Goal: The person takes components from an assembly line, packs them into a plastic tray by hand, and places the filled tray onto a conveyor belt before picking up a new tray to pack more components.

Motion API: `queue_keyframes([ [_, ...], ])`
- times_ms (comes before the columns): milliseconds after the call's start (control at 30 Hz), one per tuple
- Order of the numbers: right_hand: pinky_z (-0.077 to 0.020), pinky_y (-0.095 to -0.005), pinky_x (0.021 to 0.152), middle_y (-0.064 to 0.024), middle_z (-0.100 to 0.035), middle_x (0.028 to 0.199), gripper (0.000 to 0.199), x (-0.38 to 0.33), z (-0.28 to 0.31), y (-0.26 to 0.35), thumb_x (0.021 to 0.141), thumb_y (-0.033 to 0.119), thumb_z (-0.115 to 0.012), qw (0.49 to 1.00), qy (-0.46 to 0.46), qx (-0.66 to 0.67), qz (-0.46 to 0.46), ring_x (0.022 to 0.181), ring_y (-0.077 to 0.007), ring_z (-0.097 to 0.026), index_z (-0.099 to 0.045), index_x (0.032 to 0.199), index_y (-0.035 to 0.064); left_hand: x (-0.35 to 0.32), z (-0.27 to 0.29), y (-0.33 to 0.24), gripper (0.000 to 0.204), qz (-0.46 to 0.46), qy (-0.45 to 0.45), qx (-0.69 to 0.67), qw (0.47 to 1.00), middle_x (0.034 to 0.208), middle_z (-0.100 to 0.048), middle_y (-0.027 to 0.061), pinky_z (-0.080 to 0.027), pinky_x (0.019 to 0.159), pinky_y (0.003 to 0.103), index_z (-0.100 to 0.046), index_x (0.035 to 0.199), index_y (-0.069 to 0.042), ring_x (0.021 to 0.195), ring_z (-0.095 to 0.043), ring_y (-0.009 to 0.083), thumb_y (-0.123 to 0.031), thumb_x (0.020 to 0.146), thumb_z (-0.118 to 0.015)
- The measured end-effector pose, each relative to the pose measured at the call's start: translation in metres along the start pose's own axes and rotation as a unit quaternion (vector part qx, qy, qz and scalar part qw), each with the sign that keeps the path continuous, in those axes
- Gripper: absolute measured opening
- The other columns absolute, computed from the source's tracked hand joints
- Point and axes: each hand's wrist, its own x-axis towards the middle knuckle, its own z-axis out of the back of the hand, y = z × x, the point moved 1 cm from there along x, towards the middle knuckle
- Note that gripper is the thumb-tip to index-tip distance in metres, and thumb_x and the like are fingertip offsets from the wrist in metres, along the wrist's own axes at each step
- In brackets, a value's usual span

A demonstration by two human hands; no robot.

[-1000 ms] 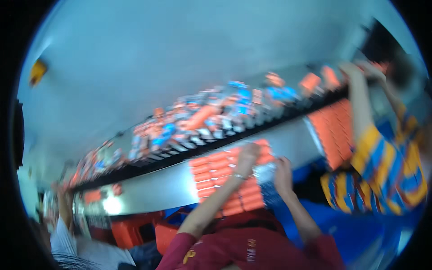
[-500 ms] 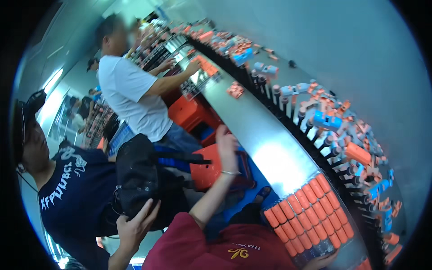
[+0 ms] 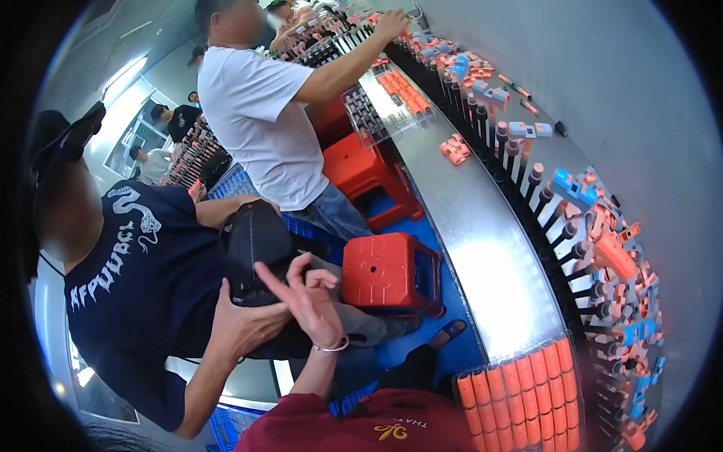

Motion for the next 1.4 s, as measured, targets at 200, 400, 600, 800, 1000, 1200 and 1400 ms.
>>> queue_keyframes([
  [200, -0.0403, -0.0432, 0.109, -0.0221, -0.049, 0.140, 0.044, 0.002, -0.009, -0.021, 0.101, 0.004, -0.038, 1.000, -0.020, -0.001, 0.017, 0.128, -0.0342, -0.050, -0.043, 0.144, -0.0015, 0.015, 0.011, -0.016, 0.076, 0.100, 0.064, -0.066, 0.991, 0.148, -0.039, 0.0164, -0.044, 0.083, 0.028, 0.000, 0.160, -0.010, 0.103, -0.058, 0.0195, -0.022, 0.103, -0.048],
  [400, -0.0402, -0.0430, 0.109, -0.0219, -0.049, 0.140, 0.044, -0.004, -0.010, -0.043, 0.101, 0.004, -0.038, 0.999, -0.043, 0.001, 0.029, 0.128, -0.0338, -0.050, -0.043, 0.144, -0.0014, 0.051, 0.023, -0.025, 0.055, 0.060, 0.009, 0.042, 0.997, 0.131, -0.049, 0.0084, -0.043, 0.092, 0.027, -0.031, 0.150, -0.005, 0.115, -0.052, 0.0166, -0.006, 0.100, -0.052],
  [600, -0.0401, -0.0429, 0.109, -0.0216, -0.049, 0.140, 0.044, -0.004, -0.018, -0.054, 0.101, 0.004, -0.038, 0.997, -0.055, 0.020, 0.043, 0.129, -0.0333, -0.050, -0.043, 0.144, -0.0013, 0.077, 0.035, -0.128, 0.039, -0.268, 0.008, 0.226, 0.936, 0.094, -0.037, 0.0057, -0.035, 0.073, 0.026, -0.039, 0.103, -0.007, 0.085, -0.040, 0.0171, 0.008, 0.083, -0.070],
  [800, -0.0399, -0.0427, 0.109, -0.0214, -0.049, 0.141, 0.044, 0.008, -0.055, -0.053, 0.101, 0.004, -0.038, 0.994, -0.073, 0.051, 0.060, 0.129, -0.0328, -0.050, -0.043, 0.145, -0.0013, 0.077, 0.077, -0.086, 0.042, -0.104, 0.206, 0.588, 0.776, 0.113, -0.055, 0.0177, -0.038, 0.095, 0.044, -0.058, 0.120, -0.005, 0.111, -0.050, 0.0387, -0.018, 0.082, -0.071],
  [1000, -0.0398, -0.0426, 0.109, -0.0211, -0.049, 0.141, 0.044, -0.004, -0.040, -0.077, 0.101, 0.004, -0.038, 0.995, -0.060, 0.042, 0.070, 0.129, -0.0324, -0.050, -0.043, 0.145, -0.0012, 0.089, 0.118, -0.136, 0.078, -0.044, 0.377, 0.660, 0.648, 0.153, -0.034, 0.0261, -0.019, 0.116, 0.060, -0.028, 0.152, 0.001, 0.145, -0.021, 0.0484, -0.030, 0.091, -0.065],
  [1200, -0.0397, -0.0424, 0.109, -0.0209, -0.049, 0.141, 0.044, -0.052, 0.024, -0.116, 0.101, 0.004, -0.038, 0.991, -0.123, -0.042, 0.014, 0.129, -0.0319, -0.050, -0.043, 0.145, -0.0011, 0.022, -0.009, -0.062, 0.048, -0.232, 0.263, 0.402, 0.846, 0.131, -0.060, 0.0113, -0.033, 0.108, 0.049, -0.060, 0.130, -0.007, 0.132, -0.050, 0.0339, -0.005, 0.083, -0.068],
  [1400, -0.0437, -0.0393, 0.098, -0.0134, -0.057, 0.118, 0.034, -0.041, 0.082, 0.022, 0.103, 0.015, -0.043, 0.964, -0.197, 0.042, -0.176, 0.112, -0.0253, -0.054, -0.053, 0.131, -0.0015, -0.052, -0.127, -0.036, 0.041, -0.141, 0.503, 0.157, 0.838, 0.118, -0.062, 0.0131, -0.041, 0.097, 0.042, -0.064, 0.124, -0.006, 0.114, -0.058, 0.0304, -0.004, 0.083, -0.069],
])
